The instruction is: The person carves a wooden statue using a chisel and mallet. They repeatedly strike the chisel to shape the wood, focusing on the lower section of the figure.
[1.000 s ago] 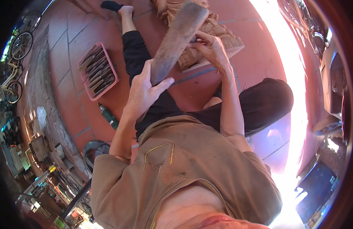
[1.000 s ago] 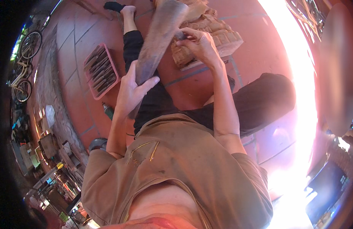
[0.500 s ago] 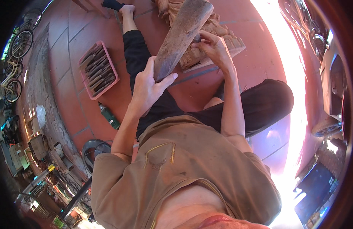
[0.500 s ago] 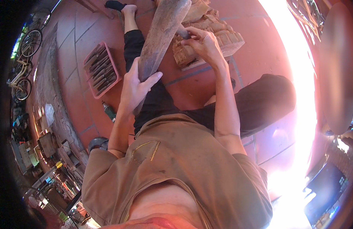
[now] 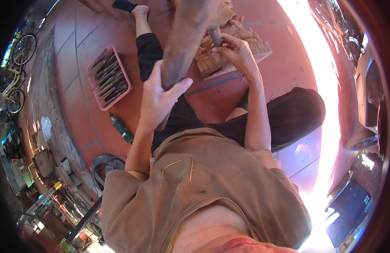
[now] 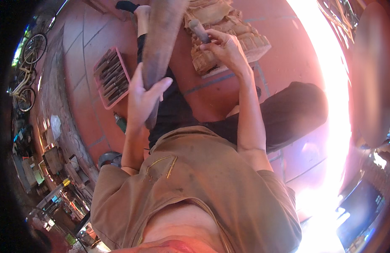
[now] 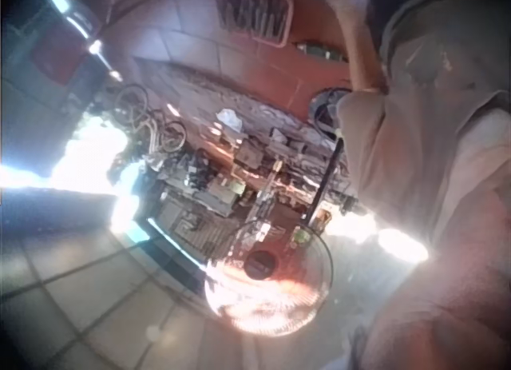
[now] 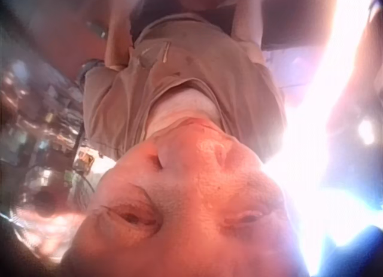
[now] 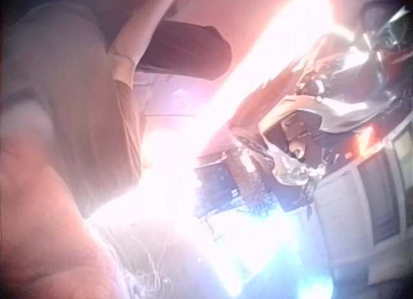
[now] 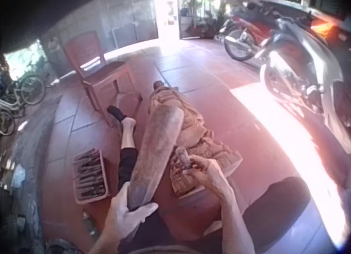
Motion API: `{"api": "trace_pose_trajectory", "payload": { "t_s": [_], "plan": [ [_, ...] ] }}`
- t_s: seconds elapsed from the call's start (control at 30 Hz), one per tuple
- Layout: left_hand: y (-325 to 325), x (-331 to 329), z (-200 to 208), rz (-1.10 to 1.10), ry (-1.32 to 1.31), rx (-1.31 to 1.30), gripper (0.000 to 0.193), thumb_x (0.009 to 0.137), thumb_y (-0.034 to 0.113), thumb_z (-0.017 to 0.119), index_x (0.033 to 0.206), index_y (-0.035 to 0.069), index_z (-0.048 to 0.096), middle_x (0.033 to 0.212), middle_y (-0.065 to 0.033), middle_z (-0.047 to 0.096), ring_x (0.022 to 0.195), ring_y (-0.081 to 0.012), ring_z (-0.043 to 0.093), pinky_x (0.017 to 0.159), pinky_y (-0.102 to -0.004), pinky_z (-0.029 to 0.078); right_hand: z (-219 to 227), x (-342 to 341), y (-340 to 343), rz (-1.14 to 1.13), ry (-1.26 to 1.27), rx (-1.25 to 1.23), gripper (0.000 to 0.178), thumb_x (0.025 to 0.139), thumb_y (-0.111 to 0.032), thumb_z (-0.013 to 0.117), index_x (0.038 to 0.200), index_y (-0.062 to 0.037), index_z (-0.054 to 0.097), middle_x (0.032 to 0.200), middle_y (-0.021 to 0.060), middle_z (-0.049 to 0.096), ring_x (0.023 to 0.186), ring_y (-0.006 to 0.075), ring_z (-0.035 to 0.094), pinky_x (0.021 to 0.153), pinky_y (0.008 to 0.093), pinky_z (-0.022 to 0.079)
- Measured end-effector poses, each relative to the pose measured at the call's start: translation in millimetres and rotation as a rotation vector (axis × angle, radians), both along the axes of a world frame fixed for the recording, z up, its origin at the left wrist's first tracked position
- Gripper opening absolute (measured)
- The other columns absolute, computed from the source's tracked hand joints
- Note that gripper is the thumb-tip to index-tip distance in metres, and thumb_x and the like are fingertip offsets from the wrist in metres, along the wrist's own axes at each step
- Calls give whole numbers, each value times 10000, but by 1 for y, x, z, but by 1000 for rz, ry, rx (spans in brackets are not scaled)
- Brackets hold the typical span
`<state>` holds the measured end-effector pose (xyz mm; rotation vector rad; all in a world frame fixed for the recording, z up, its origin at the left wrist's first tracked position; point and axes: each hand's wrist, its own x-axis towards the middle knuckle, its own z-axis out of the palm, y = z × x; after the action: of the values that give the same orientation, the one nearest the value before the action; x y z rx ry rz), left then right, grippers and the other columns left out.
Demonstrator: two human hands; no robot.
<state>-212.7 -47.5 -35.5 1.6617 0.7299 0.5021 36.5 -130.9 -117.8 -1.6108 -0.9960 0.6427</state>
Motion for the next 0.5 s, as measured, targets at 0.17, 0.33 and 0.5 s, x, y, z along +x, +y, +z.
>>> {"api": "trace_pose_trajectory", "payload": {
  "t_s": [0.17, 0.33, 0.5],
  "plan": [
    [1, 0, 16, 156, -230, -75, 347, 868, 90, 769, 1120, 3, 546, 815, -27, 601, 593, -86, 560, 513, -233, 451, -2, 16, -11, -32, 57, 40, 352, 855, -131, 770, 1193, -55, 708, 924, 19, 725, 838, 84, 627, 789, 279, 507],
    [-5, -4, 12, 135, -215, -80, 396, 854, 100, 791, 1157, 9, 553, 860, -25, 615, 648, -79, 570, 562, -234, 474, -5, 16, -13, -20, 84, 80, 355, 861, -124, 768, 1202, -49, 705, 924, 4, 717, 831, 75, 611, 798, 268, 500],
    [-13, -3, 8, 88, -185, -24, 475, 837, 133, 829, 1202, -9, 560, 954, -23, 647, 881, -74, 584, 807, -246, 497, -10, 12, -10, 2, 106, 82, 343, 847, -109, 762, 1182, -56, 710, 905, 3, 711, 809, 73, 599, 793, 268, 497]
  ]
}}
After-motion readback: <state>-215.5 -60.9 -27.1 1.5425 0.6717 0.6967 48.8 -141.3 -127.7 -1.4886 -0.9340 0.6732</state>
